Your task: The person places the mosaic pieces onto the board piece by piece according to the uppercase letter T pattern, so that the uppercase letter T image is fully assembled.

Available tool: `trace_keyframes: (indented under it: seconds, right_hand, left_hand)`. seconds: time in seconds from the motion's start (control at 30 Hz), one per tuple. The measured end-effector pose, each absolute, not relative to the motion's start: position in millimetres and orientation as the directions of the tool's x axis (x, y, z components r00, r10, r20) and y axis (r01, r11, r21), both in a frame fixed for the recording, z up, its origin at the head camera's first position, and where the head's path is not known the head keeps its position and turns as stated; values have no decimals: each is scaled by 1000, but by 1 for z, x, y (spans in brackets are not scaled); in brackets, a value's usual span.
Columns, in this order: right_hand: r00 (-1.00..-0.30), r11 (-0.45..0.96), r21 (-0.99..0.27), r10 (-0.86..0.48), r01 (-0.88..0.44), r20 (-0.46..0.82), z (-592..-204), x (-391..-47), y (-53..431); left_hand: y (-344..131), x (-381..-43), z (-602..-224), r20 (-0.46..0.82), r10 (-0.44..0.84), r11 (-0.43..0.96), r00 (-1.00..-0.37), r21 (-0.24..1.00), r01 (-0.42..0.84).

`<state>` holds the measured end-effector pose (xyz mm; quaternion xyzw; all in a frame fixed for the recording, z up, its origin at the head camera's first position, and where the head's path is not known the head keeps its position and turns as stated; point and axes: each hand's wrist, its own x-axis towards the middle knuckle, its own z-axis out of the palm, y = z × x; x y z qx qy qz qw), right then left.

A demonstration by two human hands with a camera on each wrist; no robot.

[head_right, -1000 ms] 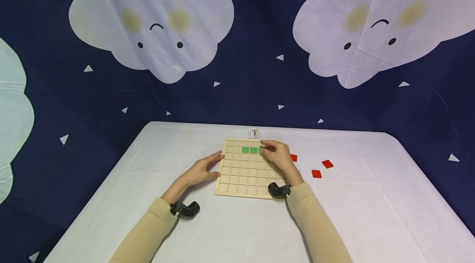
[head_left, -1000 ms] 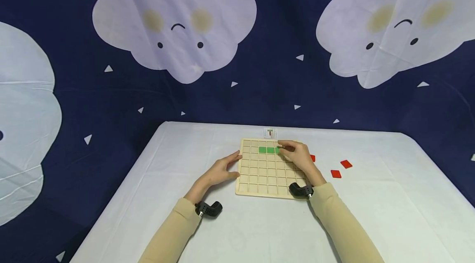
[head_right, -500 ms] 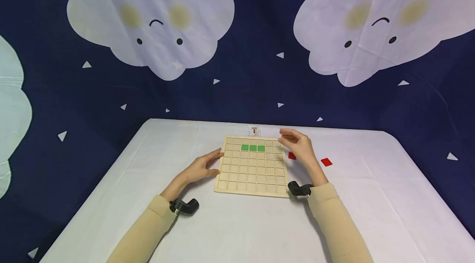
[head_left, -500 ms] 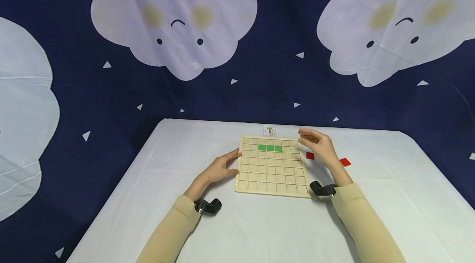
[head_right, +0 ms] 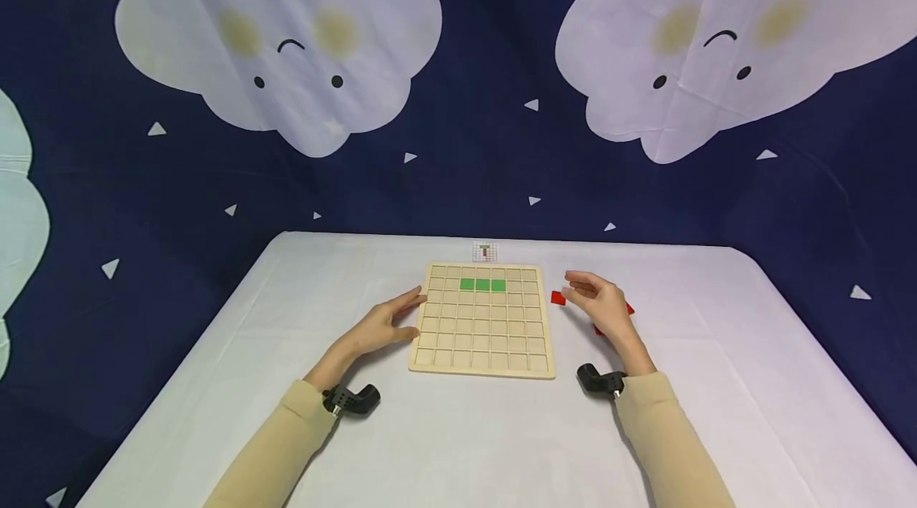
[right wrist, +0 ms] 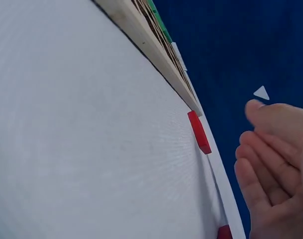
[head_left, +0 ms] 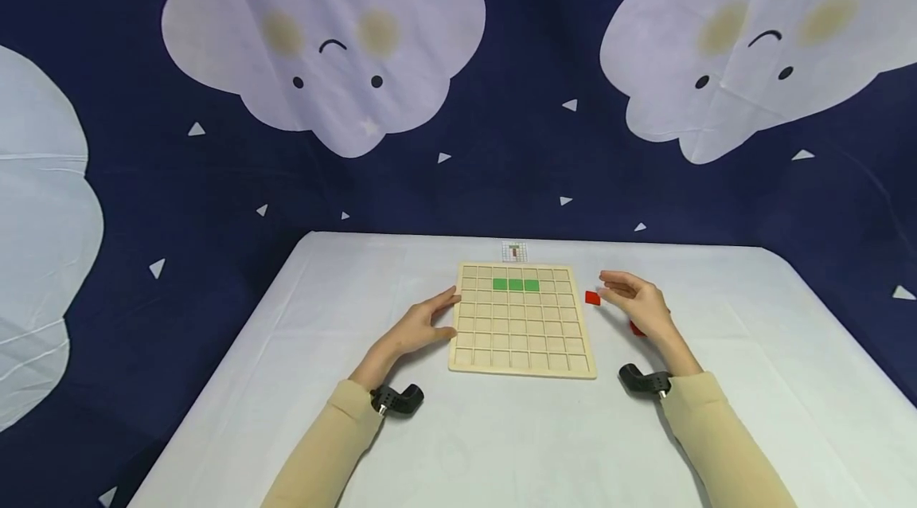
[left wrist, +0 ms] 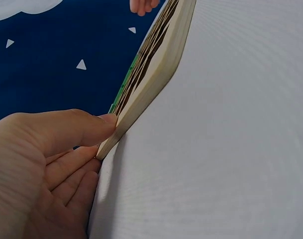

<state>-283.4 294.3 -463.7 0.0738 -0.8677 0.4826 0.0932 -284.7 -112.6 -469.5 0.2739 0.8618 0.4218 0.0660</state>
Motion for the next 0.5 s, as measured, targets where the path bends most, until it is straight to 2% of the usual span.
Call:
trace_keyframes:
  seconds: [0.3,0.5]
  right_hand:
    - [-940,674,-670,-112,-310,323,-477,-284,293]
    - [-919,725,-594,-142,-350,369,-481,-286,291]
  left_hand:
    - [-113,-285,-469,131,531,489,-837,759,429]
    - [-113,-285,-470,124,524,495,-843,761,420]
